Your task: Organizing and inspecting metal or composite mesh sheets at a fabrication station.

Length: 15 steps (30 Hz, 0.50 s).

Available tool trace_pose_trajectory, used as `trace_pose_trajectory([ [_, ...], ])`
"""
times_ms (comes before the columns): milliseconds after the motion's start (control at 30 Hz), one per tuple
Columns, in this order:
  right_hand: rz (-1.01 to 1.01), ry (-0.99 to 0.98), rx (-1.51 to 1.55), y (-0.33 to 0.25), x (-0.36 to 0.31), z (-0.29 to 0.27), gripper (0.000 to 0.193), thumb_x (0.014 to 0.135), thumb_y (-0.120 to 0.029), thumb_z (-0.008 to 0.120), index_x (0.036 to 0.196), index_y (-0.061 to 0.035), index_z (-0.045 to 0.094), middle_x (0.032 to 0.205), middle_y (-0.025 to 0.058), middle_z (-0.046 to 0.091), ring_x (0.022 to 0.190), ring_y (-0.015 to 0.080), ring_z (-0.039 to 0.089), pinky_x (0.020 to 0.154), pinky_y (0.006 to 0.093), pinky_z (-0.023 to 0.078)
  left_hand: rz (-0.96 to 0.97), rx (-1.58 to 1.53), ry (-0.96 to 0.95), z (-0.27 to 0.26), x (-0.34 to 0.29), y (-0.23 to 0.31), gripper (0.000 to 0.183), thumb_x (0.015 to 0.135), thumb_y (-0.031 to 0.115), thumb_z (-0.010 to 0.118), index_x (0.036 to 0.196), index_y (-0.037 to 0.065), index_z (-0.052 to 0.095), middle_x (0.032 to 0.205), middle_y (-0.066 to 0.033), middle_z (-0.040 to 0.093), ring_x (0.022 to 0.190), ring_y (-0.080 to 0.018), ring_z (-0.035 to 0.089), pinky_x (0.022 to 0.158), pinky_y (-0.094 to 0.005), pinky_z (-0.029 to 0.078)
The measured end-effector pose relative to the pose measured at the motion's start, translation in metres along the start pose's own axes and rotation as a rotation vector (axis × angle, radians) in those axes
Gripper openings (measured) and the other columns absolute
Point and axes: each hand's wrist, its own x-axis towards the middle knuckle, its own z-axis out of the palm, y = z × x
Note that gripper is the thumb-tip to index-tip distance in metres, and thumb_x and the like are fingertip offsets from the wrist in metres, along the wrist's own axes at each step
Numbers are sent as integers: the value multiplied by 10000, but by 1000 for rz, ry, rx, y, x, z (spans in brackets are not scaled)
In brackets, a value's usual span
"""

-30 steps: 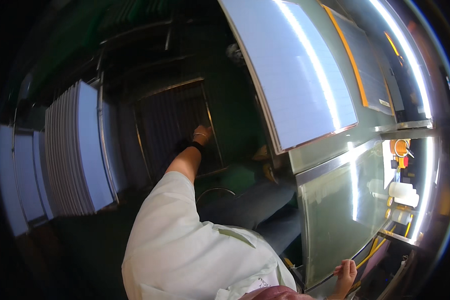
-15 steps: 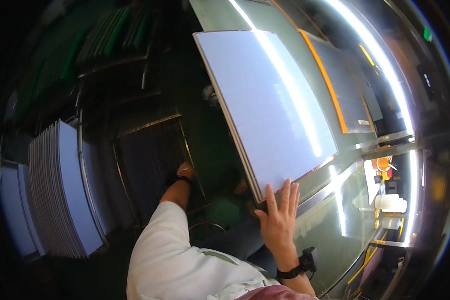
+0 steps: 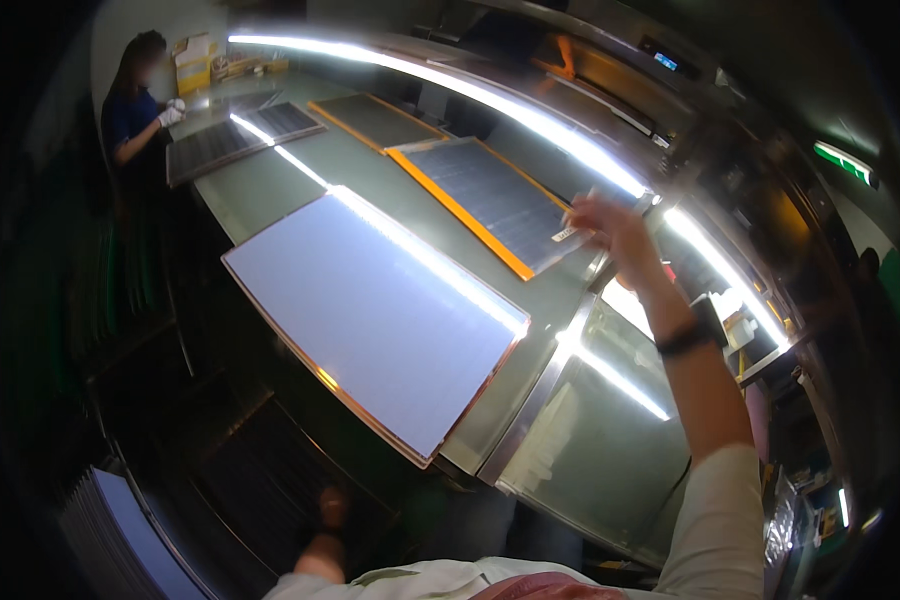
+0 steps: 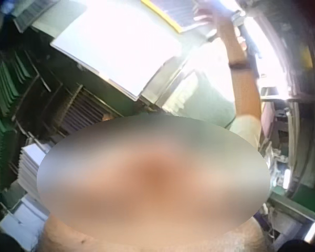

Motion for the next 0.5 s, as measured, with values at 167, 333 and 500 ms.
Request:
trace_pose_trajectory([
  [167, 86, 323, 575, 28, 109, -33, 762, 736, -509, 650, 1223, 2, 361, 1092, 179, 535, 949, 259, 544, 843, 362, 459, -125, 84, -14, 7, -81, -2, 374, 892, 298, 341, 992, 75, 624, 931, -204, 619, 825, -372, 602, 737, -464, 482],
  [333, 28, 359, 847, 31, 187, -8, 714, 750, -416, 679, 1226, -11, 335, 1198, 209, 437, 969, 311, 532, 794, 372, 481, -99, -196, 250, -52, -175, -21, 323, 867, 293, 402, 1028, 72, 572, 976, -205, 582, 872, -384, 556, 778, -430, 444],
  [500, -133, 499, 955, 33, 219, -27, 323, 814, -135, 601, 1073, 1, 464, 1024, 187, 553, 884, 316, 598, 741, 400, 547, -566, -108, -61, -27, -204, -100, 467, 851, 414, 415, 1185, 96, 490, 1121, -232, 521, 1017, -427, 483, 881, -444, 388],
])
